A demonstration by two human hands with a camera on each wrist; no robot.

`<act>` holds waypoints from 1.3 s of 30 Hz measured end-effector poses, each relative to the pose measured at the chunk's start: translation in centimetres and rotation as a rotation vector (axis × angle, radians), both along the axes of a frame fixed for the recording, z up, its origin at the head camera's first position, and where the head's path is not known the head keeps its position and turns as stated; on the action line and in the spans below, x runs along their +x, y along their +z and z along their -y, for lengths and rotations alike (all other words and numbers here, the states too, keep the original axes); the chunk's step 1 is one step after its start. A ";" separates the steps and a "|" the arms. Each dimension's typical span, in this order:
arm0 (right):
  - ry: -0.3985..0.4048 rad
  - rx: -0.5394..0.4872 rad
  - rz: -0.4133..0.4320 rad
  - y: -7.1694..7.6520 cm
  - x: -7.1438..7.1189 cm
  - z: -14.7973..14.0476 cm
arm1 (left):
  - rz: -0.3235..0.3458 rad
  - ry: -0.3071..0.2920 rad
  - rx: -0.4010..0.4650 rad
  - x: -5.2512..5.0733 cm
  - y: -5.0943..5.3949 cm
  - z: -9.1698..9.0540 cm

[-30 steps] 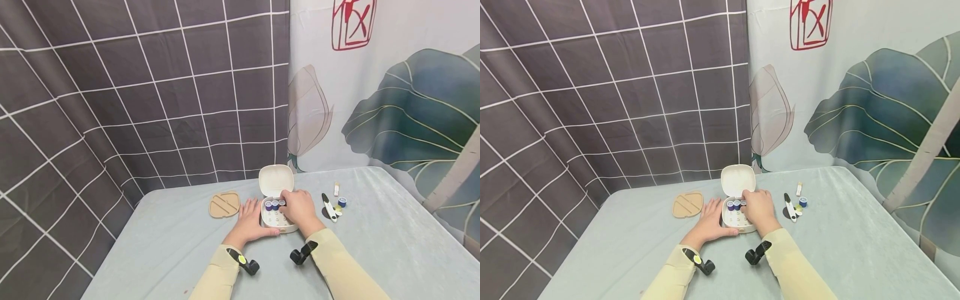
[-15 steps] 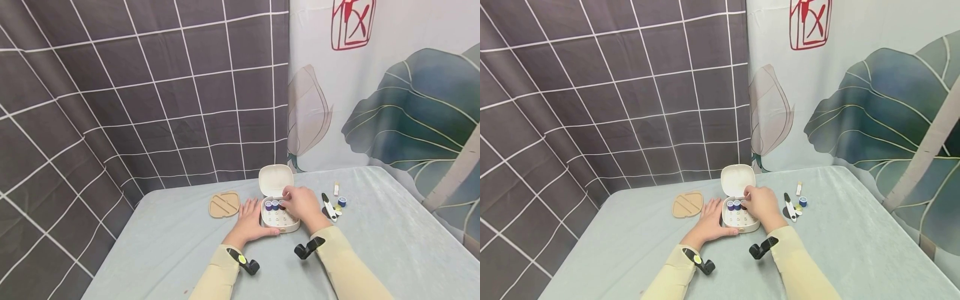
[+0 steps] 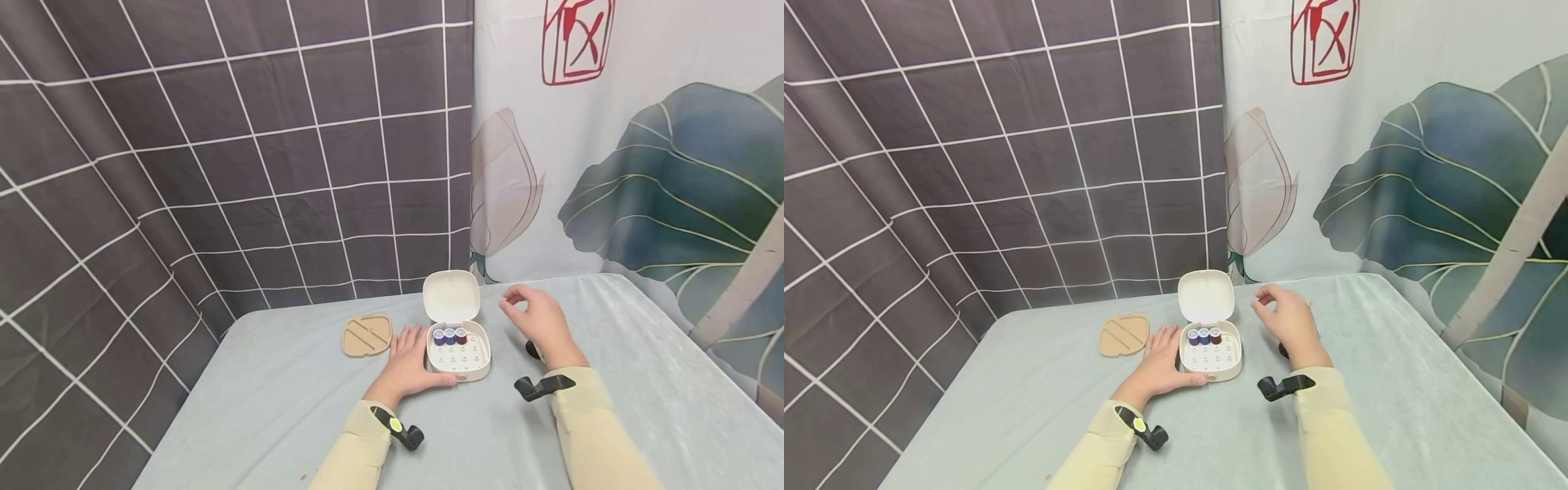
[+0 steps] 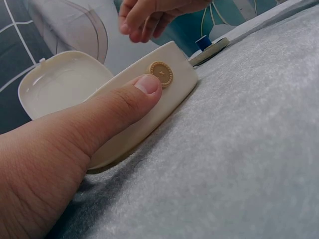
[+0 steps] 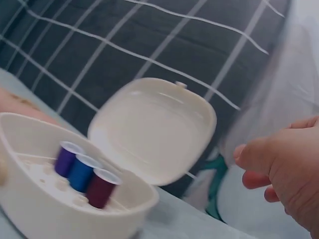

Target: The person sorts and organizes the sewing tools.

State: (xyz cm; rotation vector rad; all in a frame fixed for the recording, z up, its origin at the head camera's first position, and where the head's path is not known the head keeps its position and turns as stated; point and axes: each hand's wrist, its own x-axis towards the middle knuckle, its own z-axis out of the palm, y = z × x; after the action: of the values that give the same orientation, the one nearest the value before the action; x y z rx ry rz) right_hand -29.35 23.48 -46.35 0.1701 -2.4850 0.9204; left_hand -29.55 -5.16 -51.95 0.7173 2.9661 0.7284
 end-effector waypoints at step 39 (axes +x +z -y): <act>-0.003 -0.086 0.224 -5.8 2.7 -9.5 | -0.006 0.003 -0.012 0.2 0.0 0.0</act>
State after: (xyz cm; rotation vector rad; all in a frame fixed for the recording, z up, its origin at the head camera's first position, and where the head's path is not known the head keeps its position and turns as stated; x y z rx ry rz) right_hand -26.69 33.02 -52.13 0.0366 -2.6409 1.0962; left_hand -29.36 -5.20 -51.90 0.7153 2.9748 0.7098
